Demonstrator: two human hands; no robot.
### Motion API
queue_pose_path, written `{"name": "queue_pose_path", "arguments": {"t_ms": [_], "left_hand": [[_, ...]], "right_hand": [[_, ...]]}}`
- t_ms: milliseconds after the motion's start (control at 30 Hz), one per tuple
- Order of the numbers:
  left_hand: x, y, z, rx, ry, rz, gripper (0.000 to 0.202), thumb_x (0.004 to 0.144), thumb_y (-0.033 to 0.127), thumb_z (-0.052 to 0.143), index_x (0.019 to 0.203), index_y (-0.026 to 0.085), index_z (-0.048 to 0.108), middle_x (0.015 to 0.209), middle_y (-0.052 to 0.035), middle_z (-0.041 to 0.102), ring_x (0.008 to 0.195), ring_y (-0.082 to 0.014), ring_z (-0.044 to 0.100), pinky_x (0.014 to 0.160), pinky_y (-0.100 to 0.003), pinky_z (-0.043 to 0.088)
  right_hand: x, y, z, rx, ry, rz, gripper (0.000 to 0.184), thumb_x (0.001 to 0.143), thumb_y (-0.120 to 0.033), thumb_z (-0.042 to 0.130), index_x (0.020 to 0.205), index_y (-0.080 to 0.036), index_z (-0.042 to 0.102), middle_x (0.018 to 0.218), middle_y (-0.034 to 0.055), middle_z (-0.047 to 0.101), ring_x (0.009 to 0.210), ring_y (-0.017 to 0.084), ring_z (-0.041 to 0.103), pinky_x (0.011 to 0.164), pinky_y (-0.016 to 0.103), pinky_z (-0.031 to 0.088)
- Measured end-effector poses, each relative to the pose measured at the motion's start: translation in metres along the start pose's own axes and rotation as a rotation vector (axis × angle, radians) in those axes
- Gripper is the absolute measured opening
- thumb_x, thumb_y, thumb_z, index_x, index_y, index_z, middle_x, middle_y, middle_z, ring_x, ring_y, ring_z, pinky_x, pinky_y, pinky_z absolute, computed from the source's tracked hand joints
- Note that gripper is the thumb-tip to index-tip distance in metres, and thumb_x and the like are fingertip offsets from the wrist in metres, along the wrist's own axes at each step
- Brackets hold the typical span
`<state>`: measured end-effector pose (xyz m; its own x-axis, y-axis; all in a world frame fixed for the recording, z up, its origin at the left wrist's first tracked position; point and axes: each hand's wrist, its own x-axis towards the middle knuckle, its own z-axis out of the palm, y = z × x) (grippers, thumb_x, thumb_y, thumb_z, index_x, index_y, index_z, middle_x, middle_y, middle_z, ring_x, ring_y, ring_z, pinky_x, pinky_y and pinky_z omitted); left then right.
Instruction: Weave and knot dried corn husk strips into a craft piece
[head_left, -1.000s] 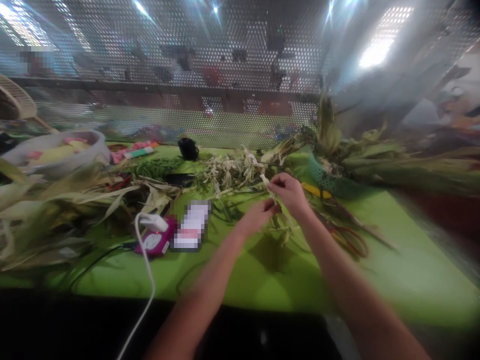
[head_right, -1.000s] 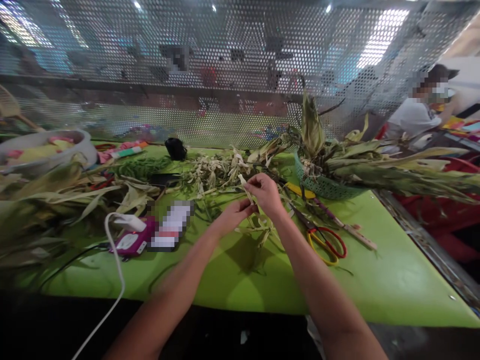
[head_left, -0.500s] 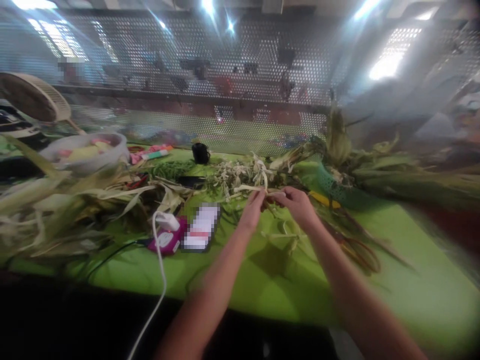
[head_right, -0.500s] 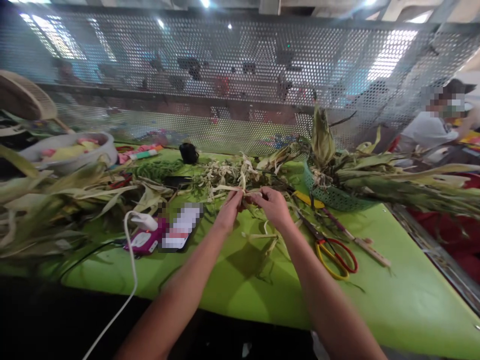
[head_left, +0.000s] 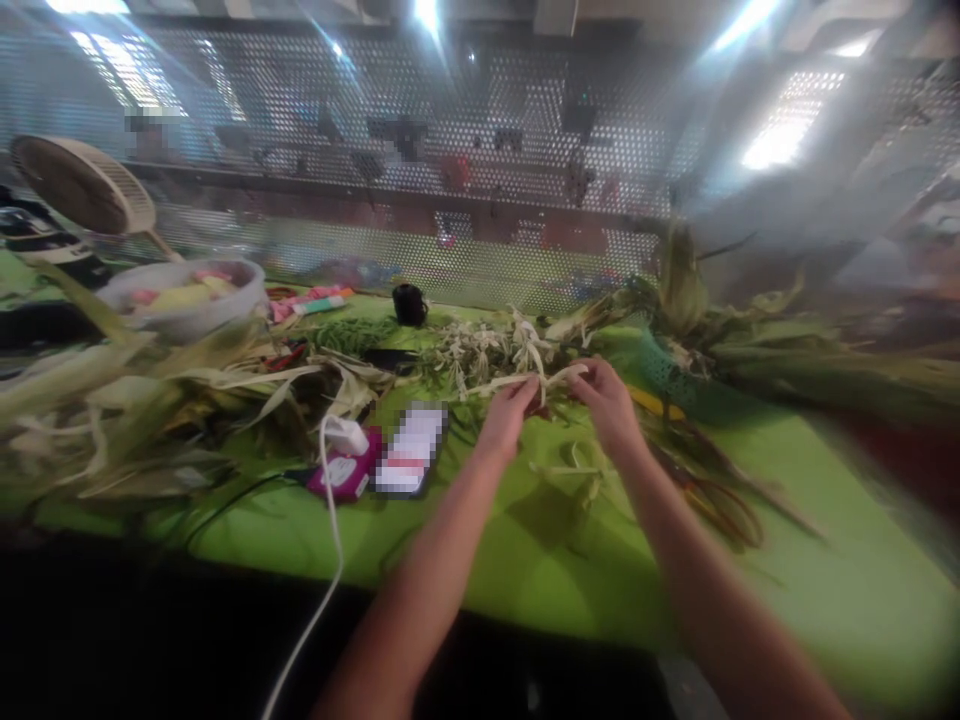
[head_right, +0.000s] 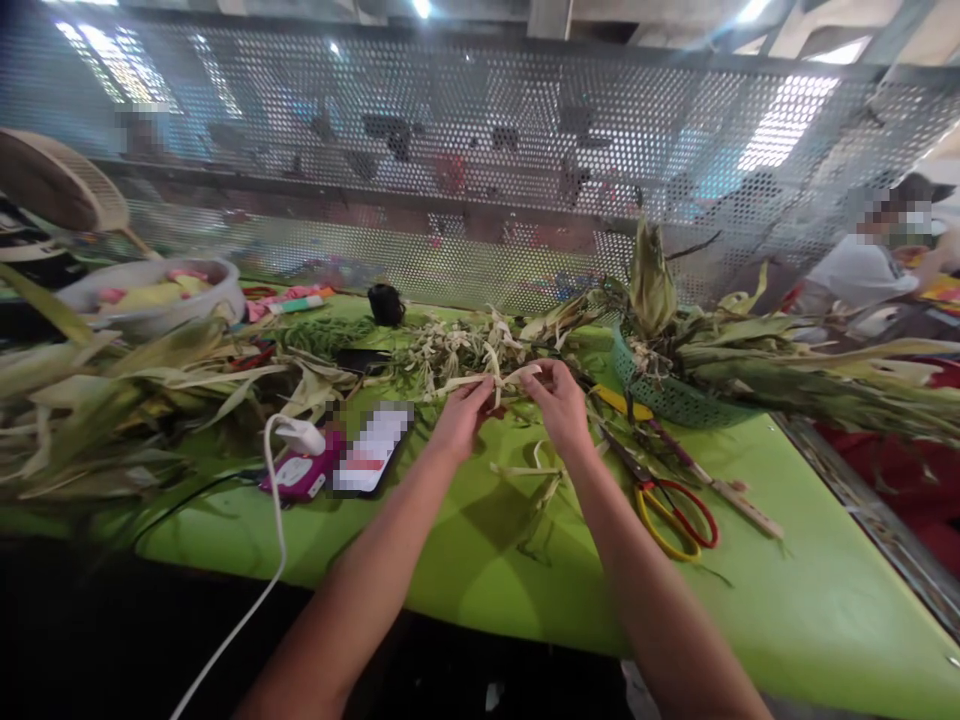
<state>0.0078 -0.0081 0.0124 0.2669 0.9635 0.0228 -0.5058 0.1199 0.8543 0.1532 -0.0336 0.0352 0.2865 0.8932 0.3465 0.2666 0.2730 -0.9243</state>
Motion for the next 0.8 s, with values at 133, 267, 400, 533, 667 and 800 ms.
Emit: {"name": "queue_pose_path", "arguments": {"t_ms": [133, 267, 400, 533, 667, 800], "left_hand": [[-0.002, 0.001, 0.004, -0.051, 0.052, 0.016, 0.04, 0.07, 0.044, 0.075, 0.097, 0.016, 0.071, 0.084, -0.0038, 0.072, 0.069, -0.0139, 0.061, 0.07, -0.031, 0.052], [-0.003, -0.001, 0.005, 0.038, 0.069, 0.021, 0.04, 0.071, 0.044, 0.073, 0.099, 0.016, 0.072, 0.084, -0.0037, 0.072, 0.071, -0.0148, 0.062, 0.068, -0.029, 0.053], [-0.001, 0.001, 0.0, 0.187, 0.049, 0.086, 0.036, 0.075, 0.046, 0.069, 0.094, 0.016, 0.071, 0.076, -0.0022, 0.069, 0.067, -0.0148, 0.061, 0.065, -0.028, 0.051], [0.003, 0.001, -0.004, 0.253, 0.041, 0.189, 0.027, 0.076, 0.042, 0.068, 0.084, 0.016, 0.07, 0.072, -0.0003, 0.065, 0.062, -0.0124, 0.055, 0.062, -0.026, 0.047], [0.003, -0.001, -0.003, 0.209, -0.011, 0.167, 0.029, 0.08, 0.044, 0.064, 0.089, 0.017, 0.068, 0.068, 0.0001, 0.062, 0.059, -0.0119, 0.052, 0.059, -0.026, 0.044], [-0.003, 0.002, 0.002, 0.212, -0.093, 0.17, 0.033, 0.08, 0.046, 0.065, 0.096, 0.018, 0.062, 0.074, -0.0009, 0.063, 0.064, -0.0129, 0.056, 0.062, -0.026, 0.047]], "right_hand": [[-0.013, -0.004, 0.005, -0.2, 0.121, -0.092, 0.03, 0.075, -0.044, 0.071, 0.089, -0.021, 0.058, 0.081, 0.0003, 0.059, 0.063, 0.013, 0.048, 0.058, 0.026, 0.038], [-0.023, -0.01, 0.015, -0.506, -0.011, -0.249, 0.012, 0.079, -0.032, 0.066, 0.076, -0.02, 0.063, 0.081, 0.0045, 0.062, 0.071, 0.018, 0.054, 0.064, 0.029, 0.039], [-0.019, -0.011, 0.015, -0.502, -0.067, -0.301, 0.007, 0.081, -0.024, 0.06, 0.077, -0.021, 0.066, 0.081, 0.0051, 0.066, 0.074, 0.02, 0.057, 0.067, 0.03, 0.041], [-0.01, -0.009, 0.008, -0.333, -0.079, -0.195, 0.009, 0.077, -0.03, 0.065, 0.076, -0.021, 0.065, 0.075, 0.0021, 0.065, 0.066, 0.017, 0.058, 0.063, 0.029, 0.042], [-0.007, -0.009, 0.008, 0.043, -0.245, 0.158, 0.027, 0.068, -0.042, 0.073, 0.079, -0.019, 0.063, 0.067, 0.0003, 0.064, 0.054, 0.014, 0.055, 0.054, 0.027, 0.041], [-0.008, -0.011, 0.01, 0.256, -0.23, 0.23, 0.035, 0.069, -0.05, 0.073, 0.074, -0.017, 0.063, 0.068, 0.0017, 0.064, 0.058, 0.012, 0.054, 0.057, 0.026, 0.041]]}}
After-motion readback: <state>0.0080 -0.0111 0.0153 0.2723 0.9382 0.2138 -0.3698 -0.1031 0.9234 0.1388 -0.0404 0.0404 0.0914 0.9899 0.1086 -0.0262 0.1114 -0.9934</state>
